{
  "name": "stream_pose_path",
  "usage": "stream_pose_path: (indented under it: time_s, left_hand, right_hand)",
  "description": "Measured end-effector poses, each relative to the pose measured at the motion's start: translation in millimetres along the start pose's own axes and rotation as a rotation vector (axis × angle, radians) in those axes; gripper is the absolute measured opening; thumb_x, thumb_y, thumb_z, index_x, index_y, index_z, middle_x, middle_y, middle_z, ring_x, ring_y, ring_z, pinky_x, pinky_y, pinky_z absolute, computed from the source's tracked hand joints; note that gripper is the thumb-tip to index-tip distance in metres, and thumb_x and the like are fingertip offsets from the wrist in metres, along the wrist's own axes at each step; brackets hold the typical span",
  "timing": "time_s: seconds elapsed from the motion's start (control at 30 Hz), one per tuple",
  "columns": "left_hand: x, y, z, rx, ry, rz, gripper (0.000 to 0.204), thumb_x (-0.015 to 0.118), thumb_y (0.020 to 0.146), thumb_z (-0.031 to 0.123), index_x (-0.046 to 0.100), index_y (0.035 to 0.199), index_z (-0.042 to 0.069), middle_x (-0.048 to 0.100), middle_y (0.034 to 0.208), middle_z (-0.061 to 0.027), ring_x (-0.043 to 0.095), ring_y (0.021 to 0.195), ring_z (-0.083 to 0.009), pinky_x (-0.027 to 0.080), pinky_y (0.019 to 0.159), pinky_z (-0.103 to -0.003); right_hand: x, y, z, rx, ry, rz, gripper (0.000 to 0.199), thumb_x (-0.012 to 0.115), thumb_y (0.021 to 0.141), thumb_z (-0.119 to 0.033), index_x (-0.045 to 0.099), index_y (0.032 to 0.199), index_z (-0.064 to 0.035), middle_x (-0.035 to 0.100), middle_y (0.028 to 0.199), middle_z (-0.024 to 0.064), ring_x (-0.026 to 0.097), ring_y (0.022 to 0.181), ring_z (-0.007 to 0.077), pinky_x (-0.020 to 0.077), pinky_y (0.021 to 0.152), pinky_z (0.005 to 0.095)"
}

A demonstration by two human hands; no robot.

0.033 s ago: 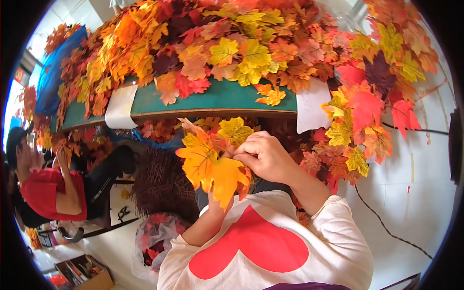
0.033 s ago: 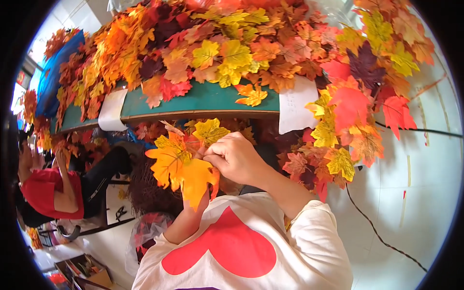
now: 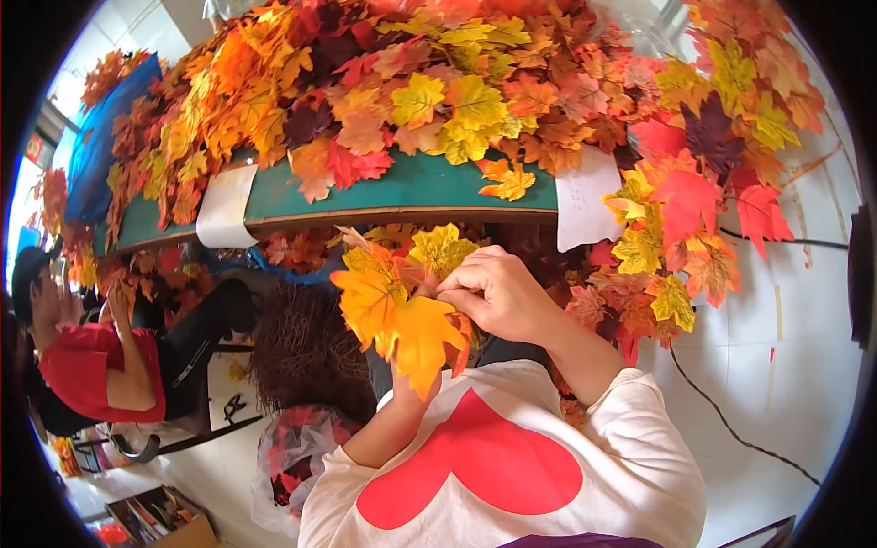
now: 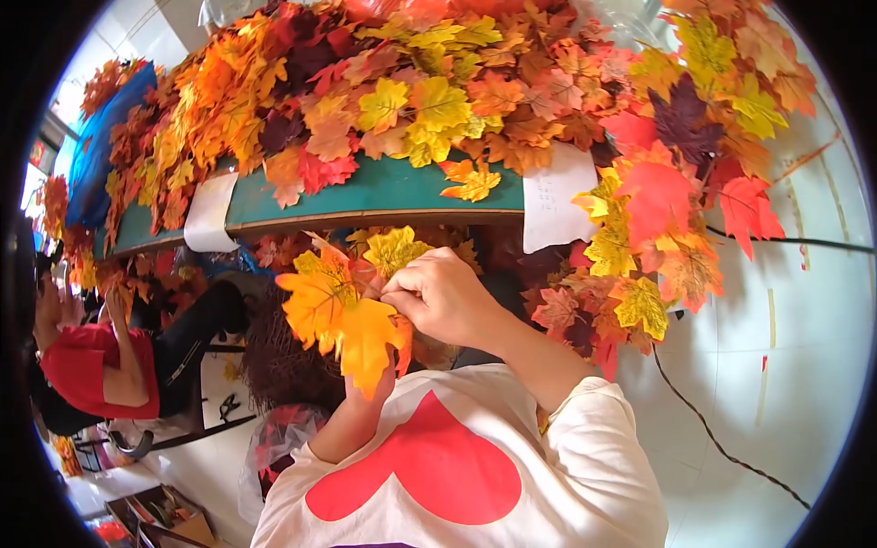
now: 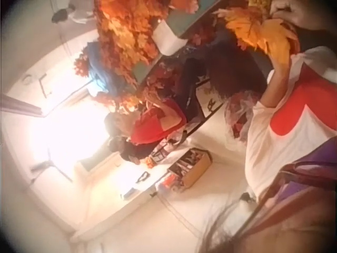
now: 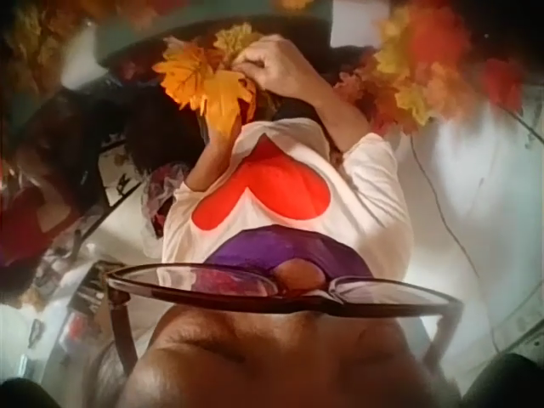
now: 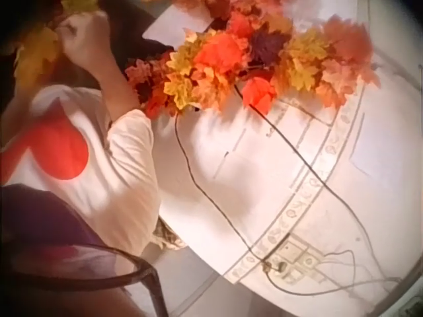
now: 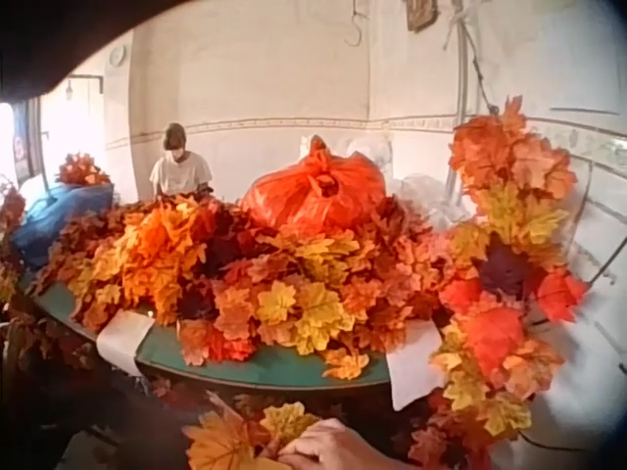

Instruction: The person assembles artificial maple leaf garlands by hand, attaching individual artificial maple leaves to a garland stem.

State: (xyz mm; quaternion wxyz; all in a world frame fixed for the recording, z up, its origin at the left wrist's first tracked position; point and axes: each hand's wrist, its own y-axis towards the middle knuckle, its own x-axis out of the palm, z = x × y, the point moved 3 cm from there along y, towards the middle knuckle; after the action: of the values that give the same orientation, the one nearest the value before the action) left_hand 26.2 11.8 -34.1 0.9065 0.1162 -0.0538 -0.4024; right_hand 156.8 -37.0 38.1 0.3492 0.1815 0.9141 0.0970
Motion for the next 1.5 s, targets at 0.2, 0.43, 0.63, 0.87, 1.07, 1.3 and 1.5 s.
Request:
stream_pose_path:
  time_s: [0.2,0.43,0.63,0.87,1.07,1.3,1.5]
  left_hand:
    - [-2,-15,1,-0.073,-0.066,0.101,0.039,0.053,0.08,0.002,0.044,0.118,-0.002,0.052,0.106,-0.0071,0.052,0.094,-0.0171,0.043,0.08,-0.027]
    - [-22,-8,-7,-0.112,-0.077,0.177,0.028,0.053,0.081,-0.001,0.049,0.109,-0.002,0.059,0.091,-0.01,0.058,0.083,-0.0153,0.048,0.071,-0.027]
    - [-10,12,-1,-0.559,-0.903,0.113,0.027,0.048,0.089,0.018,0.051,0.112,0.002,0.061,0.097,-0.0104,0.063,0.082,-0.02,0.052,0.073,-0.032]
    - [-20,0,-5,-0.785,-1.106,0.158,0.03,0.054,0.087,0.018,0.05,0.112,0.002,0.061,0.099,-0.0109,0.062,0.086,-0.0189,0.051,0.076,-0.03]
    - [-21,3,-2,-0.817,-1.124,0.175,0.032,0.054,0.088,0.021,0.05,0.112,0.0,0.06,0.101,-0.0116,0.061,0.087,-0.0181,0.052,0.076,-0.027]
    - [-18,5,0,-0.863,-1.216,0.128,0.032,0.052,0.088,0.021,0.05,0.112,0.0,0.06,0.102,-0.0112,0.062,0.086,-0.0188,0.053,0.076,-0.026]
    - [-11,-7,-4,-0.924,-1.374,0.108,0.027,0.053,0.088,0.018,0.052,0.108,0.0,0.06,0.094,-0.0077,0.061,0.086,-0.0191,0.052,0.08,-0.028]
  right_hand:
    - [-3,4,1,0.006,0.038,-0.052,0.012,0.062,0.074,-0.015,0.063,0.073,-0.0034,0.061,0.067,0.0093,0.057,0.067,0.0258,0.0401,0.069,0.0344]
    - [3,5,17,0.189,0.166,-0.057,0.012,0.061,0.076,-0.011,0.064,0.076,0.0003,0.063,0.065,0.0096,0.061,0.058,0.0136,0.0454,0.055,0.0254]
    - [9,21,59,0.56,0.925,-0.359,0.018,0.063,0.077,-0.013,0.064,0.083,0.0037,0.064,0.072,0.0064,0.059,0.061,0.0113,0.0481,0.06,0.0237]
    - [31,25,65,0.721,1.147,-0.456,0.015,0.064,0.078,-0.012,0.062,0.083,0.0022,0.062,0.073,0.0053,0.06,0.061,0.0111,0.0494,0.059,0.0224]
    - [25,24,59,0.444,0.79,-0.38,0.024,0.065,0.076,-0.01,0.057,0.095,0.0028,0.062,0.077,0.0042,0.058,0.067,0.0081,0.0473,0.064,0.0207]
    - [25,26,63,0.554,0.835,-0.36,0.021,0.065,0.074,-0.008,0.058,0.09,0.0038,0.062,0.08,0.0066,0.058,0.07,0.0095,0.0465,0.064,0.0213]
    - [24,27,67,0.569,0.824,-0.368,0.021,0.063,0.074,-0.008,0.058,0.091,0.0042,0.062,0.077,0.0073,0.059,0.063,0.0115,0.0474,0.062,0.0217]
